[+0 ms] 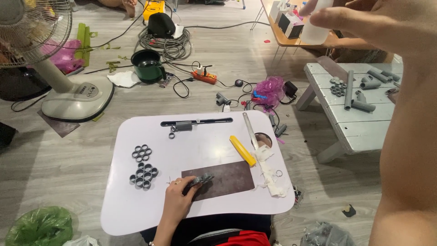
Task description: The person is applying adhesive to small PVC pipe segments and joining them together to form a honeycomb-like structure.
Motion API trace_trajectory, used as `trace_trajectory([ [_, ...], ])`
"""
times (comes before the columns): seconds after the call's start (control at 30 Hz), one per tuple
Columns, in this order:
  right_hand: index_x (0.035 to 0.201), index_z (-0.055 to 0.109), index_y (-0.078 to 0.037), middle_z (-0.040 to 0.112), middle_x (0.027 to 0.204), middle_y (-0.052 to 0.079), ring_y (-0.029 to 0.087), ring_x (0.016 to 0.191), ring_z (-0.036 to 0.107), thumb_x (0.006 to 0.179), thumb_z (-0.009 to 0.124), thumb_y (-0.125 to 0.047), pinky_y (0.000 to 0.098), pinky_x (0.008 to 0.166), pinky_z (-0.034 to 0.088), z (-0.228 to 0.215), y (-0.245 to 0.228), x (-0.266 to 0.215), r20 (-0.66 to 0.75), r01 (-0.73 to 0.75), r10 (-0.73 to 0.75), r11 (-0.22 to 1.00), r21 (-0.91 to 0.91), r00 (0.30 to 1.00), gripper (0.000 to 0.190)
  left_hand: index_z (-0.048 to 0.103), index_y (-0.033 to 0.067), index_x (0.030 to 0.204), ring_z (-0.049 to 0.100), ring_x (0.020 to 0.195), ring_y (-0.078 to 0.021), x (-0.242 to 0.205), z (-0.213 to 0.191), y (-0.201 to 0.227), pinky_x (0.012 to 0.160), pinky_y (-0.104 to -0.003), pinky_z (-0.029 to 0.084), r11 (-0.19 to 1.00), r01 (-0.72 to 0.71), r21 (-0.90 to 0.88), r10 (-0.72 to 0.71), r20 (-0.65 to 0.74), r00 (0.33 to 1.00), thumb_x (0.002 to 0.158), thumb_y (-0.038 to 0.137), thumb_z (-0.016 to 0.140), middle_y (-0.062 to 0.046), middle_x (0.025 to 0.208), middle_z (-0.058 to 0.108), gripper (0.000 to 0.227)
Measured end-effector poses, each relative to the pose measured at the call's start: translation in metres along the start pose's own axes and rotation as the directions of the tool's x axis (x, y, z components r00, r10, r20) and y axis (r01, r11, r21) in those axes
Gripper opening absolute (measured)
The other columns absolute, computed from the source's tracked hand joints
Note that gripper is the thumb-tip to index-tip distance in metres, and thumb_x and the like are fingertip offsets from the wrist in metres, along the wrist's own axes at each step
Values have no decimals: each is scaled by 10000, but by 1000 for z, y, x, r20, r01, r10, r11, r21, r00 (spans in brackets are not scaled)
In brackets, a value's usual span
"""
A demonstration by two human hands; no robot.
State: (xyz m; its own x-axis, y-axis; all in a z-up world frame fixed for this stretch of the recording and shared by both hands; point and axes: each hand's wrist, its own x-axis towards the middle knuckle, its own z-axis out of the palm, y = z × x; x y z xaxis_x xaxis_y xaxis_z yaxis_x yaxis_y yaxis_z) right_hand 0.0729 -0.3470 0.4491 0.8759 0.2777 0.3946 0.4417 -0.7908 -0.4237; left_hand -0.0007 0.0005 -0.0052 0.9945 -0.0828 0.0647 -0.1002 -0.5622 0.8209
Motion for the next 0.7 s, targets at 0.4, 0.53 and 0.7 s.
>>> trace_trajectory([
  [0.4, 1340, 673, -23, 725, 1240, 106, 177, 1136, 718, 1079, 660, -90, 223, 943, 563, 2, 3, 1, 105, -46, 28, 985, 166, 994, 269, 802, 230, 1097, 627, 839, -211, 1, 0, 0, 801, -351, 494, 1000, 6, 17, -6, 13, 1000, 925, 376, 736, 16, 899, 779, 235],
  [0.53, 1316, 714, -45, 691, 993, 74, 114, 906, 645, 1135, 688, -141, 190, 784, 530, 1, 21, 1, 100, -46, 35, 993, 111, 994, 206, 806, 224, 1083, 612, 800, -207, 1, 0, -1, 796, -345, 484, 1000, -9, 11, 9, 3, 1000, 922, 375, 742, 17, 866, 769, 230],
  [0.7, 1268, 687, 83, 630, 882, 131, 177, 647, 493, 1160, 663, -6, 255, 569, 405, 4, 29, -2, 83, 60, -78, 978, 202, 993, 142, 811, 225, 1082, 630, 830, -207, 1, 1, -1, 820, -351, 491, 1000, -9, 3, 9, -4, 1000, 916, 379, 745, 21, 883, 780, 236],
])
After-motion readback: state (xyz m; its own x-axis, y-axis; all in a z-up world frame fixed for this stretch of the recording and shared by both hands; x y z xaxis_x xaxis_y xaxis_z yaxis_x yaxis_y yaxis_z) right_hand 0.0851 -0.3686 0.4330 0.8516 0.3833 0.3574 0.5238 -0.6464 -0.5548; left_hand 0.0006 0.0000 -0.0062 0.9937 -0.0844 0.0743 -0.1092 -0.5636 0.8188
